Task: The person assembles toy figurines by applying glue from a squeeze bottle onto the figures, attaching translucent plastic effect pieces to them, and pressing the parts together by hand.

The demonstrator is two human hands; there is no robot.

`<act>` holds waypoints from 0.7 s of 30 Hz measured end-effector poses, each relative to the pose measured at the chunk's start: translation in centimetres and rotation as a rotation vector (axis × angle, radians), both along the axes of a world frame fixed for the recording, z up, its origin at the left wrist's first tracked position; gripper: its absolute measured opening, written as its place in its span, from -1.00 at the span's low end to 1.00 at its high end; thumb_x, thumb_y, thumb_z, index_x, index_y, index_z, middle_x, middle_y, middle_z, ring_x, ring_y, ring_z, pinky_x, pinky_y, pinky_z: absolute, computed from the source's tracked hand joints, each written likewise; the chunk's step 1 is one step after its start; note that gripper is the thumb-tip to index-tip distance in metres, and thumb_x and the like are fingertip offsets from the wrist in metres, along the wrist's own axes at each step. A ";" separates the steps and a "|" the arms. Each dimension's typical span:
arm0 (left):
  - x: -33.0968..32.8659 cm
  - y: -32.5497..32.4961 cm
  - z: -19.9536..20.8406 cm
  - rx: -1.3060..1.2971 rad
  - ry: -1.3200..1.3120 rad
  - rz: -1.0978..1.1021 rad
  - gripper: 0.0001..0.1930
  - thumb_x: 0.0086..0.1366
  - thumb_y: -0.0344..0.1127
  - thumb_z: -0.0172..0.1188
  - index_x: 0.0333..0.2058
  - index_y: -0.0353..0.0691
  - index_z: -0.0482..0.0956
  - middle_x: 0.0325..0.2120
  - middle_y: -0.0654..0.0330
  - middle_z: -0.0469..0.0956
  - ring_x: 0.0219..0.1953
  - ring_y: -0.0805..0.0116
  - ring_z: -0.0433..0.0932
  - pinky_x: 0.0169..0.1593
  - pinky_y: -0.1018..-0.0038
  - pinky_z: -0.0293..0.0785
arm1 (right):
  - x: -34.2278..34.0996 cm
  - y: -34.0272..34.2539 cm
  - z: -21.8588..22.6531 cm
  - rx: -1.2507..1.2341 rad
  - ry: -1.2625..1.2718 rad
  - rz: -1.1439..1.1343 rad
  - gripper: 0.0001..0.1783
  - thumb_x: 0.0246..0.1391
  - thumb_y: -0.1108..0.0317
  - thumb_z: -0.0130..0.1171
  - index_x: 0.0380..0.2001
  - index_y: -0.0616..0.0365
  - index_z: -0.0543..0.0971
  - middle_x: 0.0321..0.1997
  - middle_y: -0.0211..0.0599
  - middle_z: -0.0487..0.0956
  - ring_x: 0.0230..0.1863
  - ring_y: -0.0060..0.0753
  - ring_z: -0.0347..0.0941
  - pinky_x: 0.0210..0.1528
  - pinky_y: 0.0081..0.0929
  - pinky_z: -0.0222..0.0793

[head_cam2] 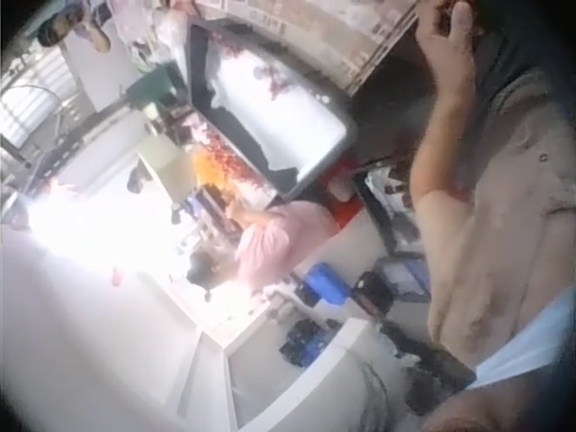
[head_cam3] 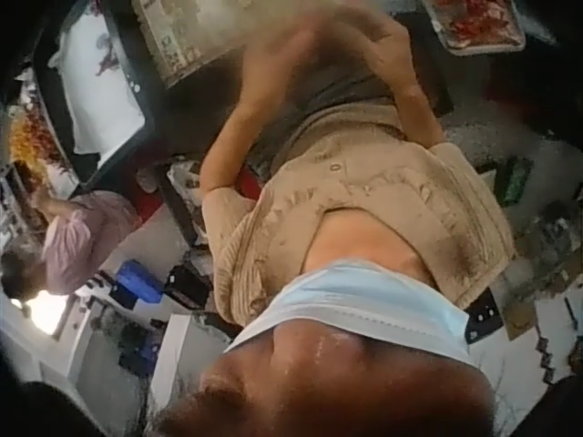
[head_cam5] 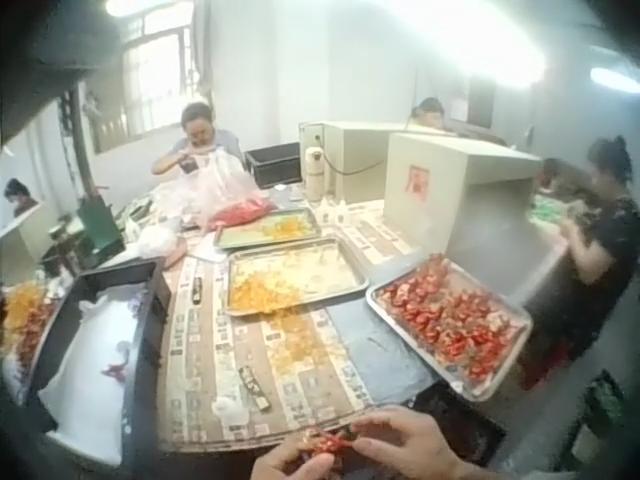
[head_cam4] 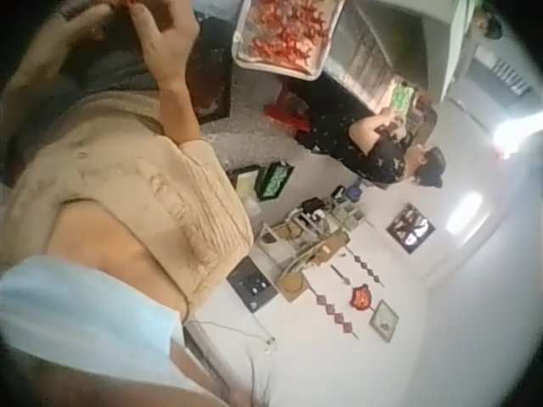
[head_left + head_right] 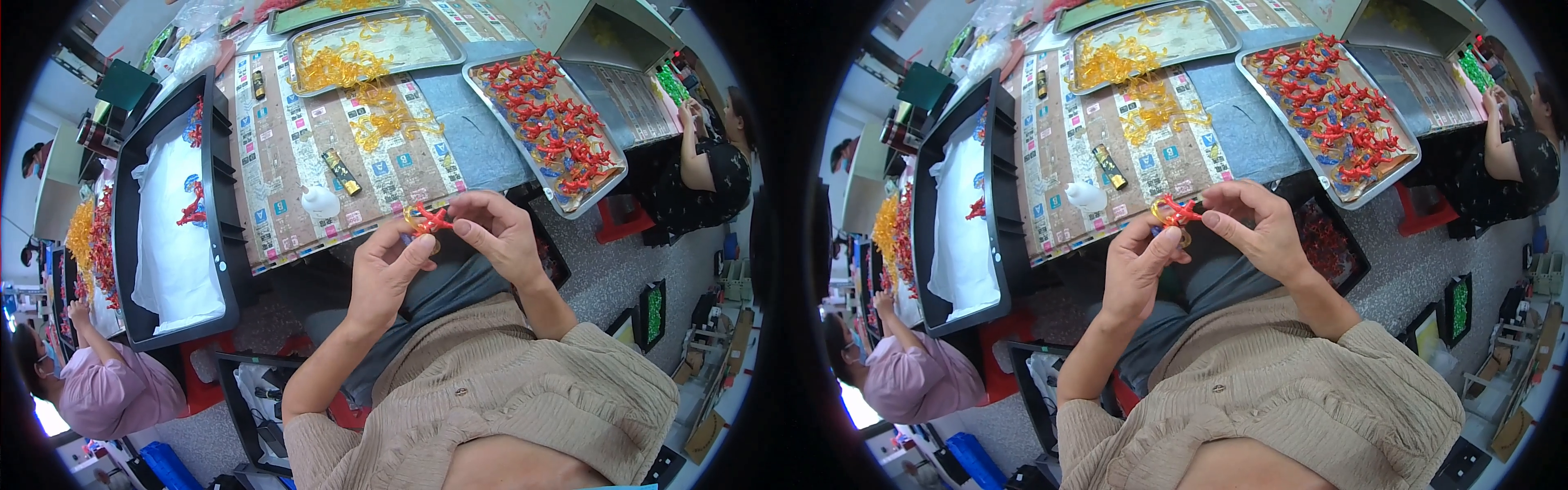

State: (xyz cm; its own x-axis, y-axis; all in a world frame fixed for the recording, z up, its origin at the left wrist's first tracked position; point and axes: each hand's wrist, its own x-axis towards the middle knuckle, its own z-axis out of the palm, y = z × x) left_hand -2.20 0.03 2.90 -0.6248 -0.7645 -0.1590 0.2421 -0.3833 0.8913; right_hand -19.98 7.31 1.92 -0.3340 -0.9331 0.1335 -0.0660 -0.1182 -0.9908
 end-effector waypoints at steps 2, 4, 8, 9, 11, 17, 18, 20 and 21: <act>-0.1 0.2 -0.3 0.193 0.065 -0.073 -0.74 0.26 -0.35 0.25 -0.11 -0.32 0.54 -0.28 0.25 0.54 -0.29 0.51 0.52 -0.22 0.51 0.56 | 0.0 0.0 0.8 -0.055 0.056 -0.026 -0.73 0.07 0.44 0.27 -0.13 0.26 0.59 -0.17 -0.32 0.57 -0.22 -0.62 0.51 -0.17 -0.66 0.46; -0.3 0.3 -0.7 0.203 0.082 -0.080 -0.70 0.25 -0.32 0.26 -0.08 -0.32 0.53 -0.27 0.23 0.55 -0.31 0.52 0.52 -0.19 0.48 0.57 | -0.4 0.0 1.0 -0.016 0.005 0.061 -0.76 0.07 0.47 0.27 -0.15 0.26 0.60 -0.17 -0.33 0.57 -0.21 -0.63 0.52 -0.17 -0.67 0.46; -0.7 0.5 -1.3 0.301 0.184 -0.140 -0.65 0.26 -0.29 0.24 -0.02 -0.30 0.49 -0.24 0.24 0.55 -0.30 0.51 0.52 -0.12 0.45 0.57 | -0.8 0.0 1.3 -0.004 -0.069 0.051 -0.75 0.06 0.49 0.27 -0.16 0.26 0.60 -0.19 -0.33 0.58 -0.21 -0.62 0.53 -0.17 -0.67 0.46; -0.9 0.6 -1.4 0.347 0.222 -0.165 -0.63 0.27 -0.29 0.22 0.01 -0.30 0.47 -0.22 0.24 0.55 -0.29 0.51 0.52 -0.10 0.44 0.57 | -0.9 0.0 1.4 -0.002 -0.035 0.023 -0.77 0.04 0.49 0.28 -0.18 0.26 0.61 -0.22 -0.33 0.59 -0.23 -0.63 0.53 -0.20 -0.68 0.46; -1.0 0.6 -1.4 0.380 0.227 -0.186 -0.63 0.28 -0.29 0.21 0.03 -0.29 0.46 -0.21 0.25 0.55 -0.28 0.51 0.52 -0.08 0.43 0.56 | -1.1 0.2 1.8 0.000 -0.001 -0.012 -0.78 0.03 0.50 0.29 -0.21 0.26 0.62 -0.24 -0.34 0.60 -0.26 -0.63 0.54 -0.22 -0.68 0.46; -1.5 0.8 -1.2 0.450 0.231 -0.200 -0.61 0.29 -0.33 0.19 0.06 -0.28 0.43 -0.18 0.26 0.54 -0.27 0.51 0.52 -0.06 0.41 0.57 | -1.7 0.5 2.6 -0.010 0.247 -0.065 -0.81 0.00 0.58 0.29 -0.26 0.33 0.60 -0.28 -0.30 0.56 -0.29 -0.60 0.53 -0.24 -0.70 0.47; -1.5 0.9 -1.1 0.438 0.211 -0.194 -0.61 0.29 -0.35 0.20 0.07 -0.28 0.43 -0.18 0.26 0.54 -0.27 0.52 0.52 -0.06 0.41 0.57 | -1.8 0.6 2.7 -0.008 0.254 -0.061 -0.81 -0.01 0.58 0.29 -0.26 0.33 0.59 -0.27 -0.30 0.56 -0.28 -0.59 0.53 -0.24 -0.70 0.47; -1.7 0.9 -0.9 0.425 0.191 -0.190 -0.61 0.28 -0.37 0.20 0.07 -0.28 0.43 -0.18 0.25 0.54 -0.27 0.52 0.52 -0.07 0.41 0.57 | -1.9 0.7 2.7 -0.007 0.260 -0.058 -0.81 -0.01 0.59 0.29 -0.26 0.34 0.59 -0.27 -0.29 0.56 -0.28 -0.59 0.53 -0.24 -0.70 0.47; -1.8 1.0 -0.8 0.413 0.172 -0.184 -0.61 0.27 -0.39 0.21 0.07 -0.28 0.42 -0.19 0.25 0.54 -0.27 0.52 0.52 -0.07 0.42 0.57 | -2.0 0.8 2.7 -0.022 0.258 -0.055 -0.81 -0.01 0.59 0.29 -0.26 0.33 0.59 -0.26 -0.29 0.56 -0.27 -0.58 0.53 -0.23 -0.69 0.48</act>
